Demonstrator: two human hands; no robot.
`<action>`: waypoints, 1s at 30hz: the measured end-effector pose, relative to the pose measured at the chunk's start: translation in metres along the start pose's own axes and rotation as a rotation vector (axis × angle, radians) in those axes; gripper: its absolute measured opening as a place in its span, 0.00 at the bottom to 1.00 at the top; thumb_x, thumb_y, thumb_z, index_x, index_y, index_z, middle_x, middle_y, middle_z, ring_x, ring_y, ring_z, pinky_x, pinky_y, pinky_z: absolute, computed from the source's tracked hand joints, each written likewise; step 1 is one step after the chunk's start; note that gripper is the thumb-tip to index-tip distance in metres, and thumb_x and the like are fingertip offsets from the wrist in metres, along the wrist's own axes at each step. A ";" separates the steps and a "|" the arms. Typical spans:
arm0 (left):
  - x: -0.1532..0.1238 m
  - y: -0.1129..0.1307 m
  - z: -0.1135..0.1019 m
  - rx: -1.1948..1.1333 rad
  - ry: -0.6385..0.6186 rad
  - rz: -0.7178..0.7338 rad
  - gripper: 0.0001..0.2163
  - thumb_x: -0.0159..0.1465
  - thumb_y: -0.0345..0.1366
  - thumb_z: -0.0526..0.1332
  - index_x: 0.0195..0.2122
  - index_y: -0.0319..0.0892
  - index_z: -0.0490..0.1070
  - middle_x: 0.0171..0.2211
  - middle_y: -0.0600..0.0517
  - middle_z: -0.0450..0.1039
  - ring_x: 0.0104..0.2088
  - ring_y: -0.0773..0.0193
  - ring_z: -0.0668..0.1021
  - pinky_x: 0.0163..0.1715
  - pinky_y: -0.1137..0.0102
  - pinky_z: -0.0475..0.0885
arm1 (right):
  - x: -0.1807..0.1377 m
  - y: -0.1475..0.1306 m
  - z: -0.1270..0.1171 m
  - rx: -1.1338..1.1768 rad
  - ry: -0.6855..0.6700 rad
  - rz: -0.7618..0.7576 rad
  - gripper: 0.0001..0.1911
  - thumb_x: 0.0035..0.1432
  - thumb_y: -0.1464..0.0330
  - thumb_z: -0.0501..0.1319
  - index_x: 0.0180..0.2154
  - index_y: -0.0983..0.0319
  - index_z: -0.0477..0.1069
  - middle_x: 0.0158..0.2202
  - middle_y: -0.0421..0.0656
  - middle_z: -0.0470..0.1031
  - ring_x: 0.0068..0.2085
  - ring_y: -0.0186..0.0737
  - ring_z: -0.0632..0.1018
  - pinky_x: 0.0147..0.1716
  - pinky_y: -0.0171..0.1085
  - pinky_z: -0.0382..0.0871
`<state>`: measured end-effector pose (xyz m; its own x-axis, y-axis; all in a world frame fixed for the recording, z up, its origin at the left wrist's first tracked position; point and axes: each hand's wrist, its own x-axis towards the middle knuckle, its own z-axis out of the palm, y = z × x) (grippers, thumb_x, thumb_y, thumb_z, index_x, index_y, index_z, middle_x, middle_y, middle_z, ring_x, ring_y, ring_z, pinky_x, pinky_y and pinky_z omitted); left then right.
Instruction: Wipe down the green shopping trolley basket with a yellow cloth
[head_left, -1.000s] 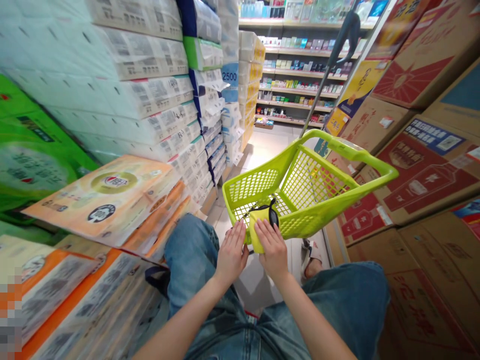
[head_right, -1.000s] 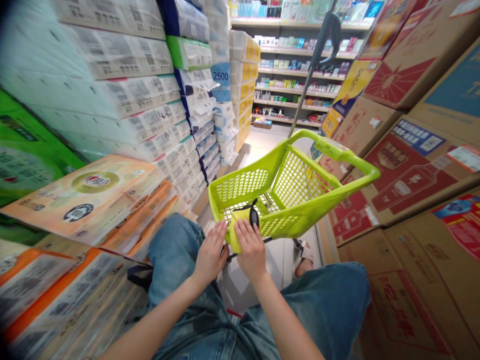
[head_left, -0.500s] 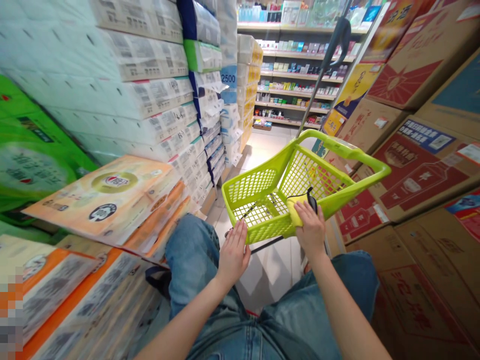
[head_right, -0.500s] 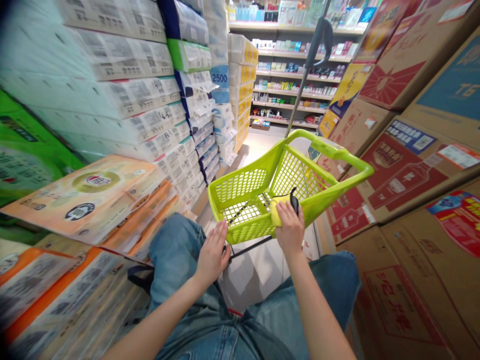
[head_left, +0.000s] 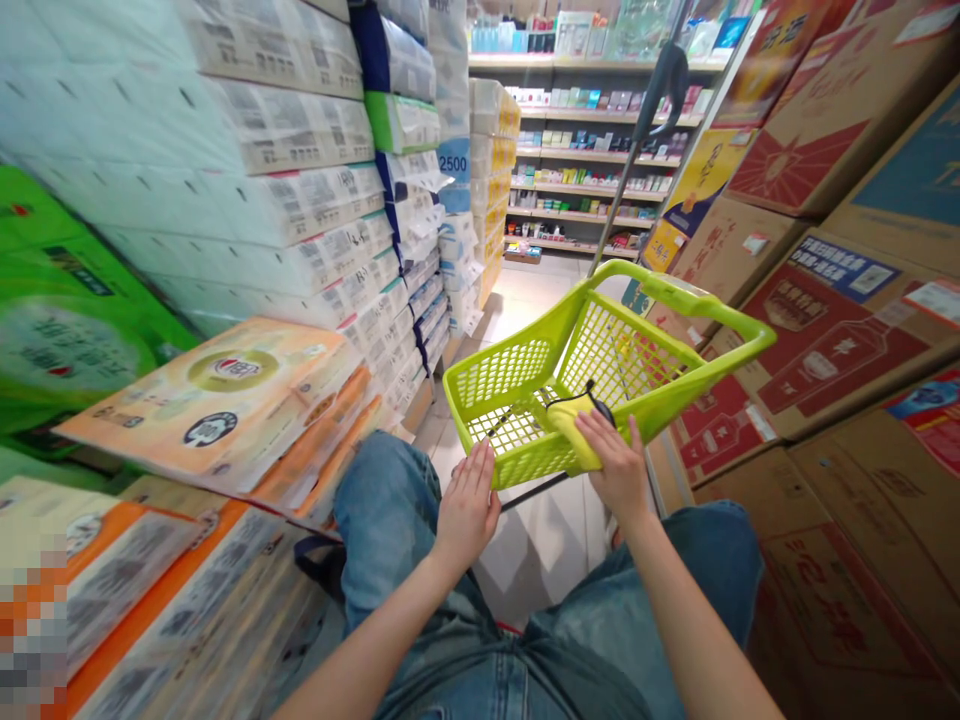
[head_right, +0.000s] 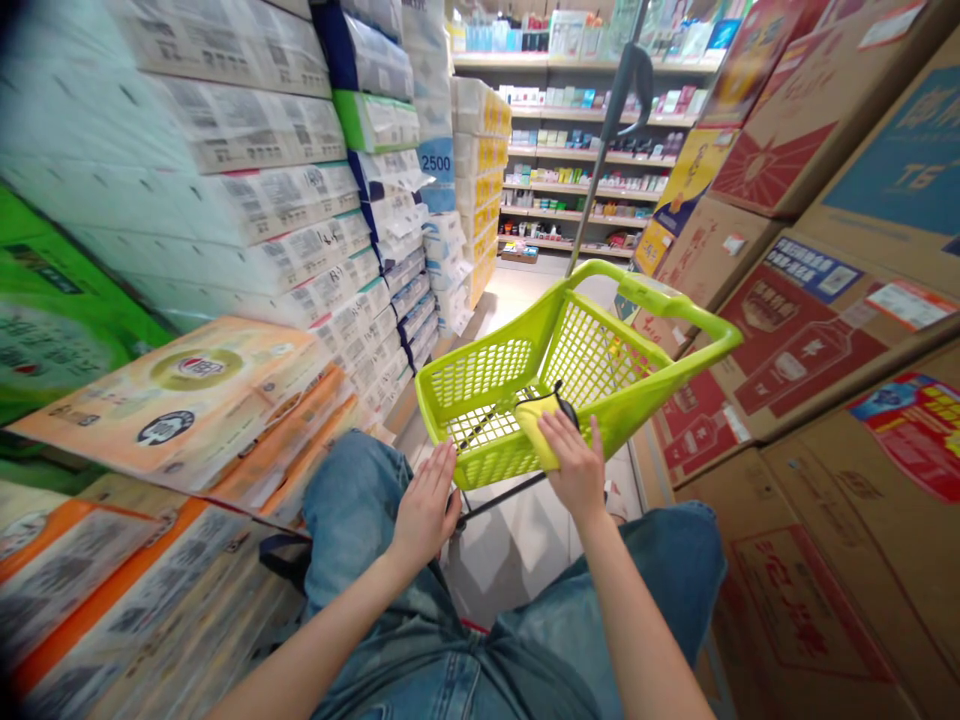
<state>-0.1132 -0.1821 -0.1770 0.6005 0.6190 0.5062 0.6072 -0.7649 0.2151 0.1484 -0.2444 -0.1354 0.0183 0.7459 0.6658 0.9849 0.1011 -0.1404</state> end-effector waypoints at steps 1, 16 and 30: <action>0.000 0.000 0.001 -0.001 0.004 -0.003 0.37 0.63 0.25 0.53 0.72 0.37 0.38 0.70 0.41 0.52 0.70 0.54 0.57 0.66 0.55 0.60 | 0.001 0.012 -0.002 -0.027 0.027 0.046 0.31 0.55 0.79 0.51 0.59 0.56 0.68 0.59 0.42 0.73 0.62 0.44 0.71 0.70 0.54 0.36; -0.002 0.000 0.000 -0.044 -0.019 -0.015 0.36 0.65 0.26 0.52 0.72 0.37 0.37 0.70 0.41 0.50 0.70 0.52 0.55 0.66 0.53 0.59 | -0.013 -0.084 0.040 0.204 -0.063 -0.189 0.36 0.55 0.80 0.49 0.66 0.62 0.59 0.64 0.46 0.67 0.67 0.42 0.63 0.67 0.49 0.57; -0.007 -0.006 0.009 -0.066 0.007 0.018 0.37 0.65 0.25 0.52 0.72 0.38 0.35 0.70 0.42 0.50 0.70 0.55 0.54 0.66 0.54 0.60 | -0.019 -0.039 0.035 0.152 0.182 0.178 0.36 0.55 0.81 0.48 0.65 0.59 0.61 0.63 0.50 0.67 0.68 0.47 0.63 0.66 0.59 0.56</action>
<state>-0.1168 -0.1803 -0.1895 0.6074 0.6042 0.5158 0.5608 -0.7860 0.2603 0.1037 -0.2389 -0.1683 0.2325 0.6320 0.7393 0.9266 0.0871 -0.3659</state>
